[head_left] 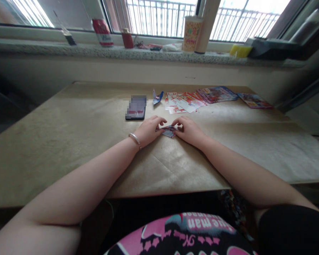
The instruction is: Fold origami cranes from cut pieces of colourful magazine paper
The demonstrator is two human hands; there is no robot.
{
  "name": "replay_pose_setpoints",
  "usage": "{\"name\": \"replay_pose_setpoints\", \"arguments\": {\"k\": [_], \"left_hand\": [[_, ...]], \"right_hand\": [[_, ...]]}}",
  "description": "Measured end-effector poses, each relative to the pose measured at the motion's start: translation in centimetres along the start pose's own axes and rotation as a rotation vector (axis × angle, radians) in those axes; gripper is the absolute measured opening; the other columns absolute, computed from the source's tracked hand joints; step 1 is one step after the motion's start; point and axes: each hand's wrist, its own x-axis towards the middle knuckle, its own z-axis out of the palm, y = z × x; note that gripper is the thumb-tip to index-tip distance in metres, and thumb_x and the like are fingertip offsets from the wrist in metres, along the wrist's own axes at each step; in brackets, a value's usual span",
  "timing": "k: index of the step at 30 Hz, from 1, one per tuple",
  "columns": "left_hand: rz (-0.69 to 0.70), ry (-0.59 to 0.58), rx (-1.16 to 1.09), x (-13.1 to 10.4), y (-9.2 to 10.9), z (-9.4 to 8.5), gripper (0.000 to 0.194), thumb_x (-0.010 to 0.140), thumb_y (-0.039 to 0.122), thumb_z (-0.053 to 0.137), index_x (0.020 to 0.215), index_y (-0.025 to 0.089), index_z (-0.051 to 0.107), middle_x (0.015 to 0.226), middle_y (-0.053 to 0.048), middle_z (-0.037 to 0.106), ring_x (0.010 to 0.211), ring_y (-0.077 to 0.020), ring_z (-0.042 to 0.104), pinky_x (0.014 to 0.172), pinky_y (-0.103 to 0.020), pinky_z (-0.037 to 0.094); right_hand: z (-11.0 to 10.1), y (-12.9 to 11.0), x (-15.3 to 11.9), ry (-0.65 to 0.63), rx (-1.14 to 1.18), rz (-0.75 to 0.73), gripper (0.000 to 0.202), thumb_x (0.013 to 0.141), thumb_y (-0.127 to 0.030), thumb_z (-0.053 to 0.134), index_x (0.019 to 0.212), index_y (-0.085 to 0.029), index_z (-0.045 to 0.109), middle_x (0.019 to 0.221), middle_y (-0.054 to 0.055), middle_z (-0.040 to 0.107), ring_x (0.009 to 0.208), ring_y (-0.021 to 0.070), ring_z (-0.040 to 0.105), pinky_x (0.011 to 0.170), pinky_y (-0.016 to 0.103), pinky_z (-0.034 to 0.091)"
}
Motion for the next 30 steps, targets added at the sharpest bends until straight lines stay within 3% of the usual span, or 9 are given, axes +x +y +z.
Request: {"name": "replay_pose_setpoints", "arguments": {"k": [3,8,12,17,30], "left_hand": [[0.017,0.004,-0.014,-0.1,0.0,0.0,0.032,0.082,0.018,0.060,0.113,0.018,0.063,0.107,-0.006,0.063,0.077,-0.0130,0.061,0.078,-0.028,0.052],[0.091,-0.020,0.037,0.1,-0.3,0.0,0.013,0.084,0.019,0.060,0.091,0.018,0.071,0.087,-0.004,0.065,0.079,-0.0159,0.061,0.080,-0.030,0.050],[0.133,-0.017,0.057,0.4,-0.2,0.2,0.010,0.084,0.016,0.061,0.086,0.016,0.071,0.083,-0.004,0.064,0.078,-0.0155,0.060,0.077,-0.028,0.049],[0.155,-0.051,0.121,0.4,0.2,0.2,0.010,0.085,0.017,0.060,0.087,0.015,0.070,0.087,-0.006,0.066,0.082,-0.0172,0.060,0.078,-0.028,0.048],[0.004,-0.142,0.328,0.0,0.0,-1.8,0.016,0.086,0.026,0.057,0.089,0.020,0.072,0.092,-0.005,0.069,0.088,-0.0223,0.061,0.080,-0.033,0.046]], "right_hand": [[0.2,-0.1,-0.1,0.015,0.119,0.031,0.022,0.076,-0.016,0.060,0.098,-0.019,0.060,0.097,0.005,0.064,0.081,0.0154,0.059,0.071,0.028,0.049],[0.4,-0.2,-0.1,0.007,0.208,0.042,0.026,0.075,-0.011,0.057,0.101,-0.019,0.058,0.086,0.001,0.063,0.072,0.0128,0.057,0.068,0.026,0.048],[0.2,-0.3,-0.1,-0.029,0.109,-0.023,0.021,0.074,-0.009,0.059,0.092,-0.019,0.064,0.081,0.001,0.062,0.071,0.0131,0.056,0.068,0.025,0.046],[-0.2,-0.8,0.1,-0.102,-0.136,-0.091,0.012,0.082,-0.017,0.058,0.089,-0.018,0.069,0.089,0.006,0.066,0.083,0.0178,0.059,0.078,0.029,0.044],[-1.2,-0.9,0.1,-0.180,-0.255,0.014,0.011,0.084,-0.025,0.059,0.085,-0.017,0.067,0.087,0.007,0.066,0.078,0.0168,0.058,0.072,0.027,0.040]]}}
